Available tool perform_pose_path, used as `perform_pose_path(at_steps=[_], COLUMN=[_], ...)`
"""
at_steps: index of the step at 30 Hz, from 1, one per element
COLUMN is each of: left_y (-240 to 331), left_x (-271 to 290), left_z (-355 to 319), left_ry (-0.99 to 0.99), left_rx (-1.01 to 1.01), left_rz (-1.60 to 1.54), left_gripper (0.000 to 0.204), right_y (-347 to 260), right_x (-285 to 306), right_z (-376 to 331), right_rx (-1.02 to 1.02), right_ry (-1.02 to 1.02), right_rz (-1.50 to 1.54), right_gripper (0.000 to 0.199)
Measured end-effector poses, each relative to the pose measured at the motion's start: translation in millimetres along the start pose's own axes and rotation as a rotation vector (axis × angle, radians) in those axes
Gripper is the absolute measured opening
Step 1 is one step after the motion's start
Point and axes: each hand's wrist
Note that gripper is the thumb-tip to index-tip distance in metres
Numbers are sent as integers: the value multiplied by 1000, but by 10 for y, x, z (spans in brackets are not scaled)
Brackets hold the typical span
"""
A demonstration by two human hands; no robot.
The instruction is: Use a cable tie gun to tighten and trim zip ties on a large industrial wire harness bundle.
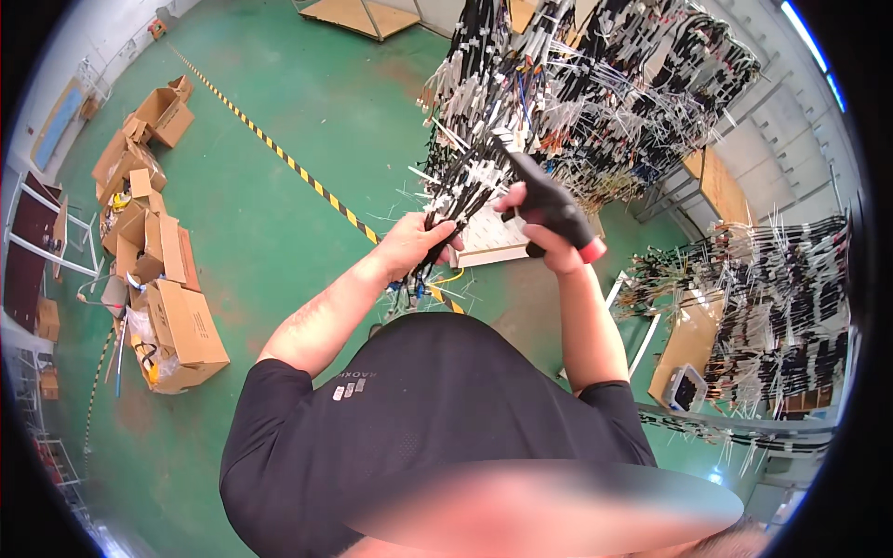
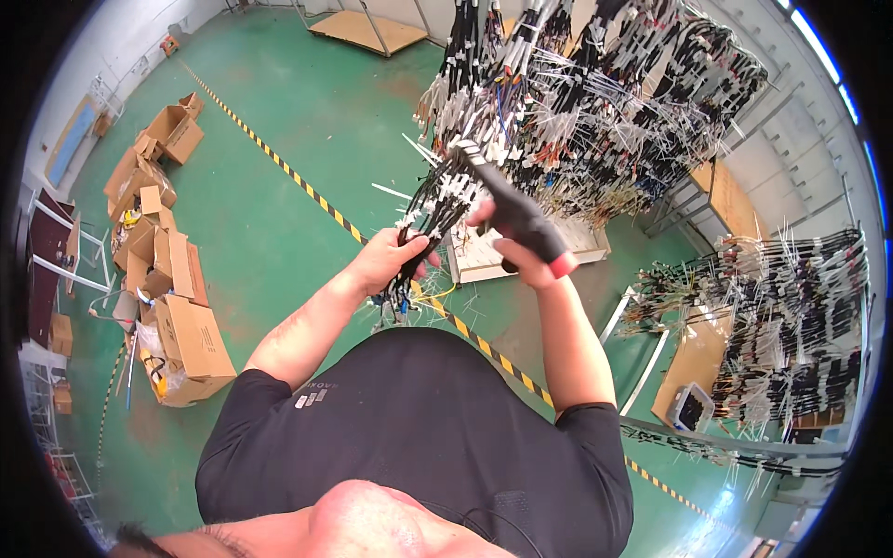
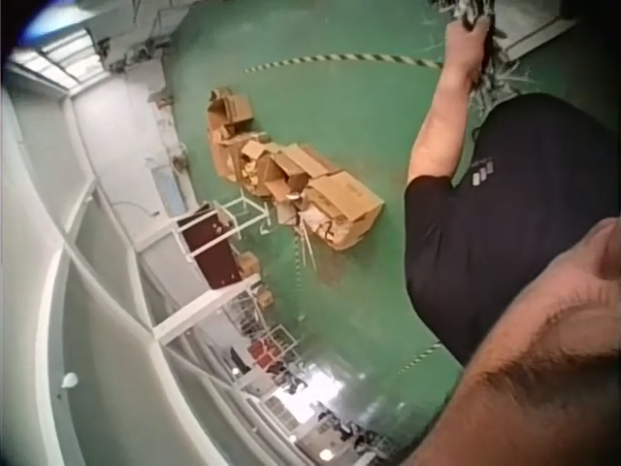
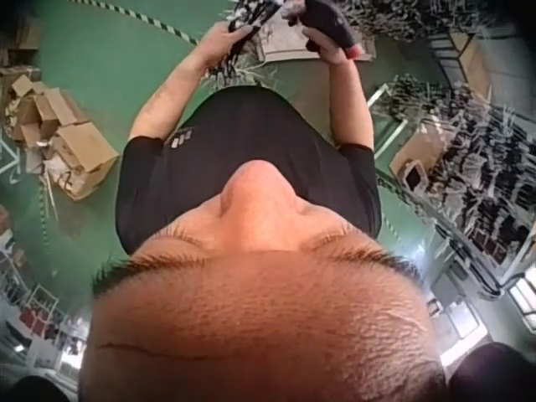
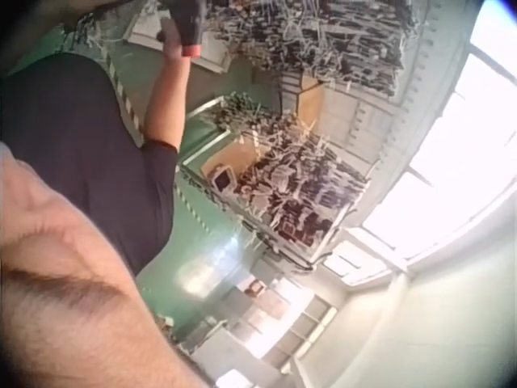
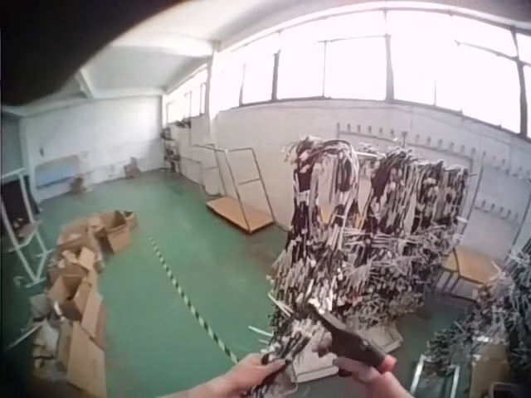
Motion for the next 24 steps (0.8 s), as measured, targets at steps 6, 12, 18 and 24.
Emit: perform_pose_path(at_steps=[6,12,18,24], left_y=[-39,-168,-290,-255], left_x=[69,91,154,223], left_z=[81,115,172,155], left_ry=[248,505,602,632], left_rx=[-146,-453,-747,-832], left_rz=[411,926,1002,1090], left_gripper=[27,25,29,28], right_y=[-14,-349,-587,-894], right_x=[198,293,234,-148], right_z=[-137,-245,-149,116], right_rx=[-86,-234,-299,-406], right_ry=[-27,162,-137,-244], right_rz=[46,-318,-663,-1105], right_gripper=[49,53,45,35])
Point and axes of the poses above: each hand's wrist, its own z-axis towards the middle knuckle, its own x-axis out of the back of the hand, y = z × x, and after that the axes turned 1 degree about z, right-handed
